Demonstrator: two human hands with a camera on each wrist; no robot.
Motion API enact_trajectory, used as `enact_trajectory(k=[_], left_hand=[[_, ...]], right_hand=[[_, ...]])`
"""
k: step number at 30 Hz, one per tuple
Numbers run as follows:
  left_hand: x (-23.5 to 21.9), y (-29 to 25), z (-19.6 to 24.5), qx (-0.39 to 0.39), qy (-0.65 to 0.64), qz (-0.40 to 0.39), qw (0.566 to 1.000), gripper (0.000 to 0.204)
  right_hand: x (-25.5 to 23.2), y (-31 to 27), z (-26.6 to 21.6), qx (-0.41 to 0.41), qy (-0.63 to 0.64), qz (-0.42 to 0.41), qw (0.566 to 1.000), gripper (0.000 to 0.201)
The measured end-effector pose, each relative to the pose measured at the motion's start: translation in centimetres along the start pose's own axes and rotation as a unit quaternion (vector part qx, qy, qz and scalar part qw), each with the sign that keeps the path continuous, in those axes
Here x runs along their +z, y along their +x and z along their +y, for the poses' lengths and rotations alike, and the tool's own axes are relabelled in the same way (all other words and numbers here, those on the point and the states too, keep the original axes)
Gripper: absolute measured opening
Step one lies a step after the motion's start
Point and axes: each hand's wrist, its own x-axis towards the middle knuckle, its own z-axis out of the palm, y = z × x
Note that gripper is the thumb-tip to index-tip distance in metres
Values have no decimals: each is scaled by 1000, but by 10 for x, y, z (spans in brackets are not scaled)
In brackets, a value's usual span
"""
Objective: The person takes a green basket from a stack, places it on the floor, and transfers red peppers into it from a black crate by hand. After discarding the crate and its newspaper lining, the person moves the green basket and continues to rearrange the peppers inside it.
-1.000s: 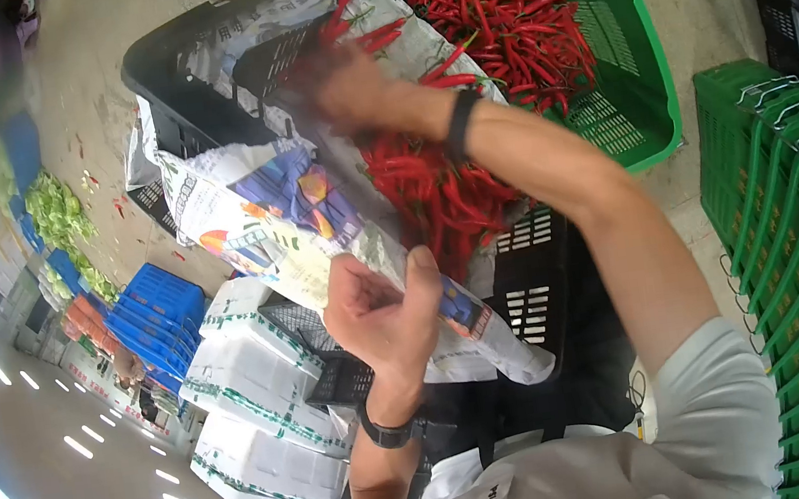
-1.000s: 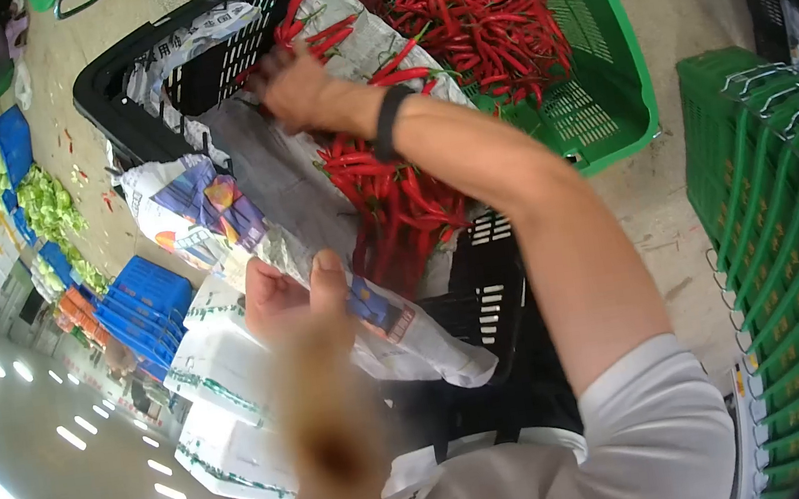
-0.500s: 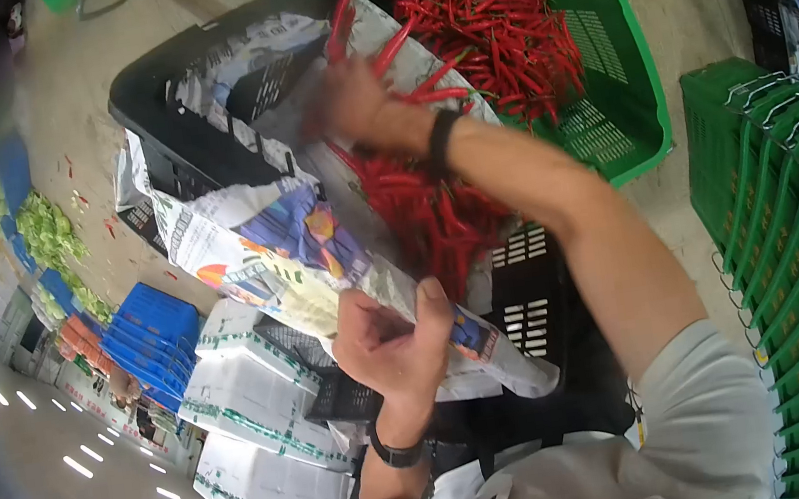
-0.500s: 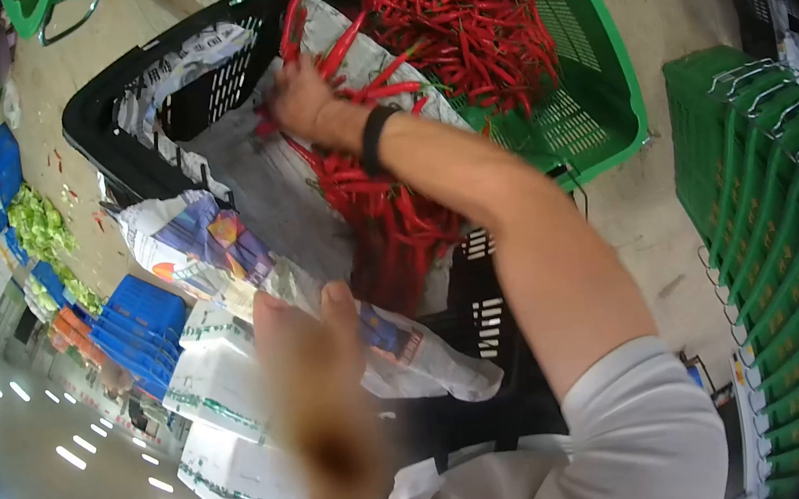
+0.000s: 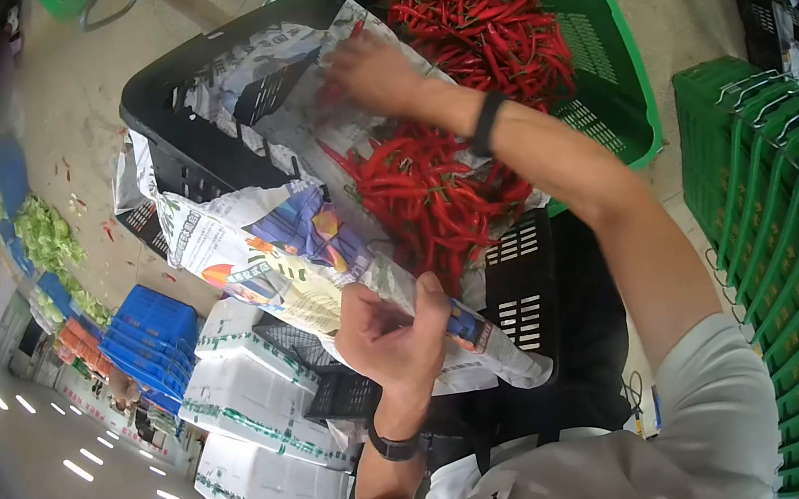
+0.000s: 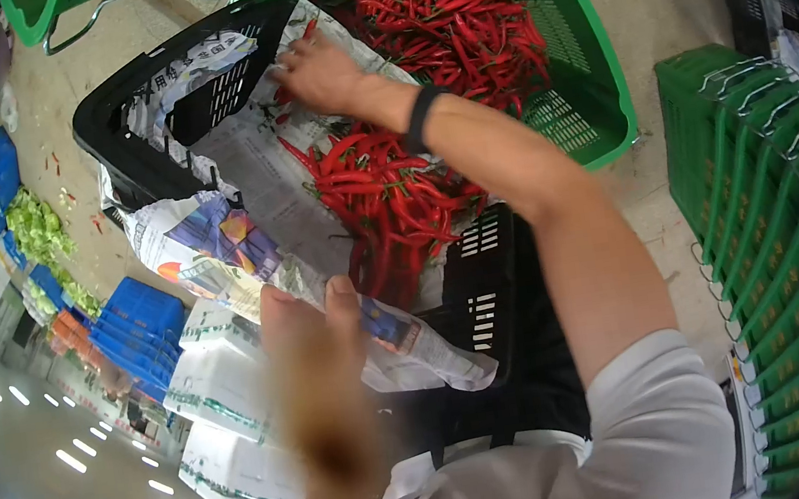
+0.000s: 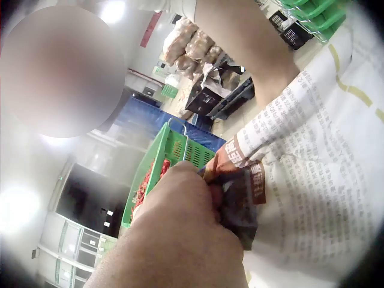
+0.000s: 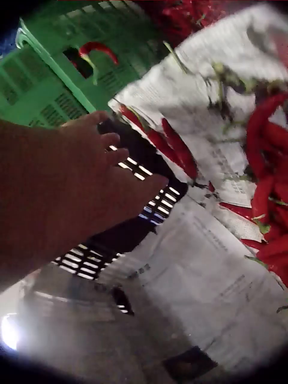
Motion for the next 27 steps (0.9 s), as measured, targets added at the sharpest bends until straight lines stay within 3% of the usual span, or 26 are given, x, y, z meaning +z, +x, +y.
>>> enact_trajectory(k=[2,4,6,8,10,12,13,15,16,17,18,20,21,23,24,27], left_hand=[[-1,-1,-2,0,13,-6,1000,23],[-3,-3,-8,1,-14,13,1000,23],[-4,-5,-12,-11,-32,26,999,22],[-5,-6,-19,-33,-96,40,994,23],[-6,-8,-23,-69,-120,44,989,25],[-5,-6,-24,-35,-135,31,990,26],[-4,-5,-25,-35,-138,30,989,27],[-1,-6,-27,-14,-137,34,990,27],[3,-7,-27,7,-136,38,990,26],[5,-8,-23,-30,-129,42,990,26],[8,-6,-23,5,-137,48,989,26],[11,-6,-21,19,-131,53,990,25],[13,-5,-20,21,-134,49,990,25],[16,-5,-19,59,-111,88,988,25],[15,-5,-21,59,-111,84,988,25],[7,-4,-23,47,-87,77,992,25]], right_hand=[[24,12,-3,-29,-2,12,1000,28],[36,17,4,-28,-98,-88,991,24],[24,11,21,-25,-119,-75,990,21],[1,-2,44,31,-139,-93,985,20],[-22,-15,68,98,-115,-65,986,21],[-52,-36,79,174,-93,-18,980,26],[-71,-48,70,184,-107,28,977,31],[-61,-59,41,199,-37,63,977,33],[-60,-58,12,193,10,-66,979,36],[-37,-67,-19,110,66,-72,989,45],[-32,-75,-51,43,113,-65,991,58],[-14,-79,-83,-39,115,-172,978,71],[-8,-76,-91,-36,111,-171,978,71],[-7,-68,-100,-28,57,-358,932,76],[-10,-65,-97,-24,58,-358,931,76],[-13,-57,-77,-72,7,-511,857,64]])
